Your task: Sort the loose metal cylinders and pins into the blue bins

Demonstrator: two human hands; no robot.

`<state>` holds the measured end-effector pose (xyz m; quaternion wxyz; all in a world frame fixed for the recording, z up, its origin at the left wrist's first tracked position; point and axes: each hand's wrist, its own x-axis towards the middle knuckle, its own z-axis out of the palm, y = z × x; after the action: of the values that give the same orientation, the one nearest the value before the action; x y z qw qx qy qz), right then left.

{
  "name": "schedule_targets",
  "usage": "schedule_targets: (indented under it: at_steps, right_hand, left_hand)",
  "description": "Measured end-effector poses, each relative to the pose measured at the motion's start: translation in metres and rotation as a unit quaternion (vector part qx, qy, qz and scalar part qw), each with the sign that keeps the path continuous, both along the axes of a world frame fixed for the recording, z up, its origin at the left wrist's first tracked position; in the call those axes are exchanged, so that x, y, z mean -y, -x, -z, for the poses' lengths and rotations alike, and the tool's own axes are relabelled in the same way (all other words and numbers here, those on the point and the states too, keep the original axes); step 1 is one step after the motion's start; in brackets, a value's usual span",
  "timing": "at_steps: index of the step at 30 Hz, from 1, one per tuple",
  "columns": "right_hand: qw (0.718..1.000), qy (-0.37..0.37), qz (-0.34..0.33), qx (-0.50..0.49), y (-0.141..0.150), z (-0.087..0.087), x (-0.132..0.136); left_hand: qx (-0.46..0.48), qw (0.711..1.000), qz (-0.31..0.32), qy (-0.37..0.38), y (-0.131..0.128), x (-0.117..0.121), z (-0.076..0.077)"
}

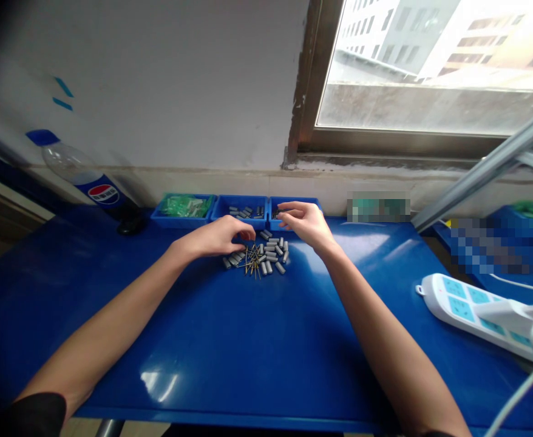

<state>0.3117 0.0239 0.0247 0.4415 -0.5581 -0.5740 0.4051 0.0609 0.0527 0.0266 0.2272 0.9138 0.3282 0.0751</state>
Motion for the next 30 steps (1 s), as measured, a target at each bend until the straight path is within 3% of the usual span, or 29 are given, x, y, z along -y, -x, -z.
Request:
schedule_targets:
  at_steps: [7, 16, 21, 30]
  right_hand:
    - [1.000, 0.014, -0.020, 0.003, 0.000, -0.002, 0.001]
    - [0.998, 0.020, -0.050, 0.021, 0.001, 0.000, 0.002]
    - [0.997, 0.022, -0.061, 0.028, 0.001, -0.001, 0.004]
    - [0.989, 0.031, -0.136, 0.055, -0.001, 0.004, 0.003]
  left_hand:
    - [-0.027, 0.999, 0.022, -0.017, -0.007, -0.002, 0.014]
    - [-0.020, 0.997, 0.046, -0.059, -0.006, -0.004, 0.019]
    - [0.026, 0.997, 0.032, -0.063, -0.004, -0.003, 0.008]
    - [0.202, 0.976, -0.030, -0.072, -0.008, 0.010, -0.019]
